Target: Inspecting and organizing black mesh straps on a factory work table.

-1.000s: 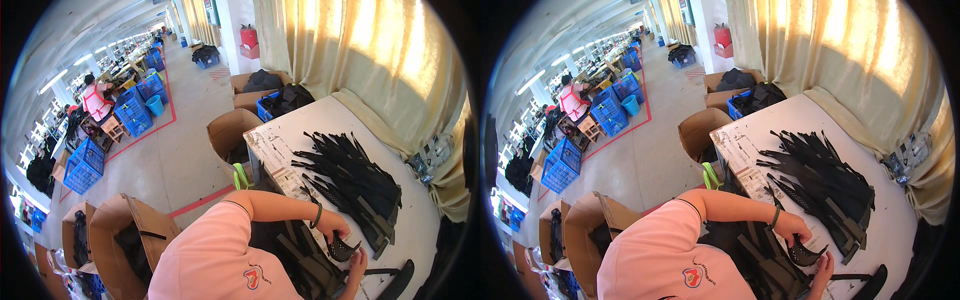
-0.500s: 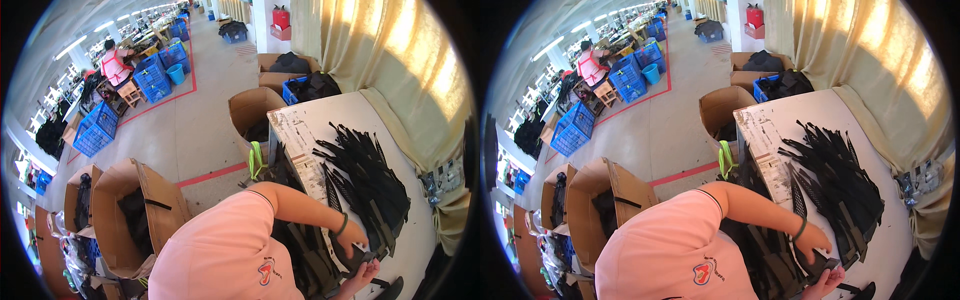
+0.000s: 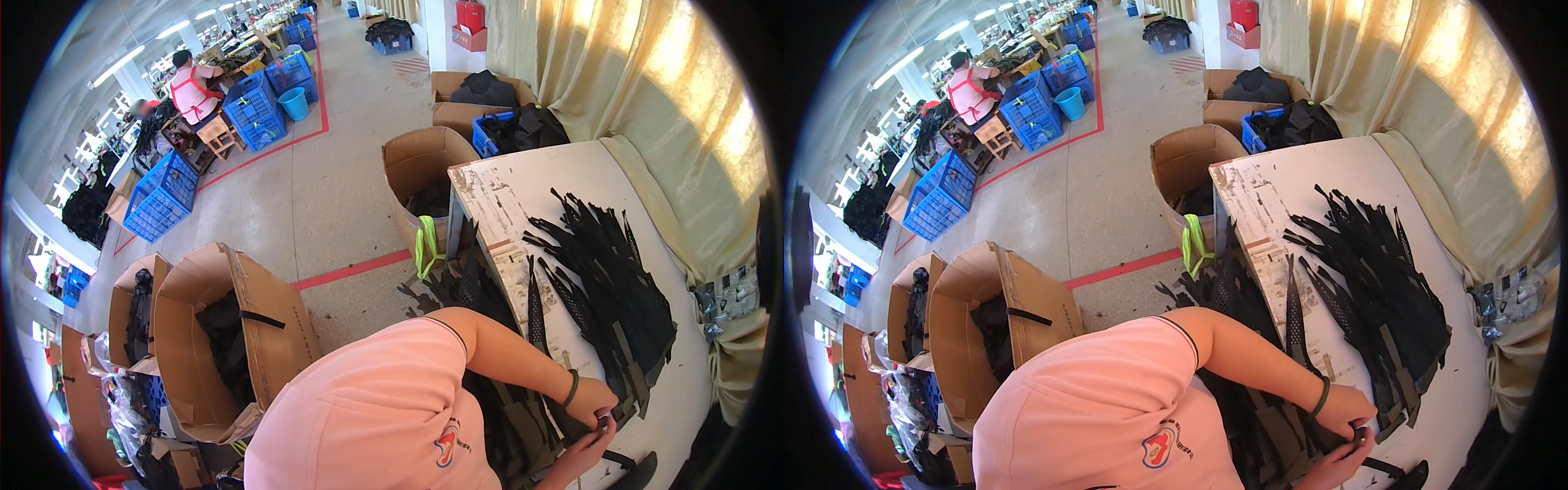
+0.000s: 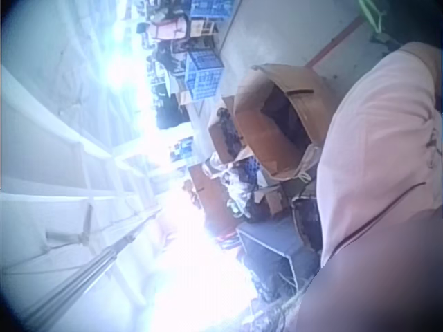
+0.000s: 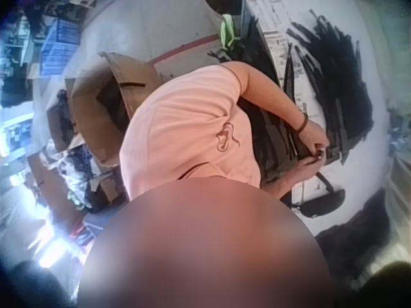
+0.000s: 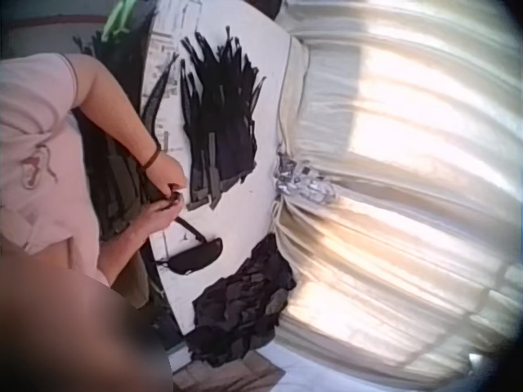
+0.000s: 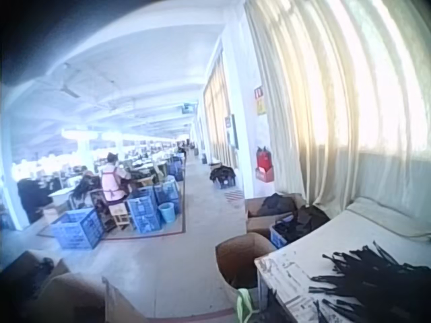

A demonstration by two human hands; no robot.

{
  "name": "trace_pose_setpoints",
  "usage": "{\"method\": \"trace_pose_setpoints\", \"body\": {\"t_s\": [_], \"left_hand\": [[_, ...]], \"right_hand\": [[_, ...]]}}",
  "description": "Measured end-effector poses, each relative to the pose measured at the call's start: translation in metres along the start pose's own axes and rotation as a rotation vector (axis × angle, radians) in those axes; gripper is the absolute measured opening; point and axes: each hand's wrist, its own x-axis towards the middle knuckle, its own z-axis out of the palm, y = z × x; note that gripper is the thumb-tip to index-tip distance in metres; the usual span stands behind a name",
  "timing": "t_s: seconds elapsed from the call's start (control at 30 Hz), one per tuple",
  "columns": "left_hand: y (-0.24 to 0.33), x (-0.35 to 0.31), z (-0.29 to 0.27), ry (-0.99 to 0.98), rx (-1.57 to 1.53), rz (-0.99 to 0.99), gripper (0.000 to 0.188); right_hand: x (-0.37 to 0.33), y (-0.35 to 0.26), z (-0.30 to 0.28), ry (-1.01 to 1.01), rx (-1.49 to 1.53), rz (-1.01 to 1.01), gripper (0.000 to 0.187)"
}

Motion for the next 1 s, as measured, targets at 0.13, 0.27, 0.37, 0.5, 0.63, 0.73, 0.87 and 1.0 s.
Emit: {"method": "trace_pose_setpoints", "body": {"t_s": [0.13, 0.27, 0.37, 0.5, 0.63, 0.73, 0.87, 1.0], "left_hand": [[-0.010, -0.001, 0.000, -0.194, 0.025, 0.036, 0.022], [0.005, -0.005, 0.009, -0.305, 0.004, 0.181, 0.025], [0.023, -0.024, -0.008, -0.189, -0.030, 0.332, 0.022], [0.007, -0.033, -0.032, -0.201, 0.182, 0.081, 0.024], [0.013, -0.021, -0.019, -0.259, -0.073, 0.127, 0.017], [0.010, -0.017, -0.018, -0.301, -0.345, -0.005, 0.014], [0.004, -0.013, -0.023, -0.302, -0.600, -0.136, 0.014], [0.001, -0.011, -0.028, -0.289, -0.452, -0.023, 0.019]], "right_hand": [[0.001, 0.014, -0.009, -0.190, 0.022, -0.017, 0.020], [-0.003, 0.007, -0.030, -0.135, 0.076, 0.119, 0.021], [-0.001, 0.020, -0.019, -0.052, 0.211, 0.168, 0.023], [0.008, 0.006, -0.004, -0.107, 0.767, 0.520, 0.025], [-0.002, 0.003, -0.004, -0.176, 1.047, 0.620, 0.018], [-0.009, 0.023, -0.014, -0.240, 1.387, 0.612, 0.014], [-0.018, 0.019, -0.021, -0.387, 1.436, 0.587, 0.021], [-0.025, 0.002, -0.020, -0.459, 1.531, 0.533, 0.029]]}}
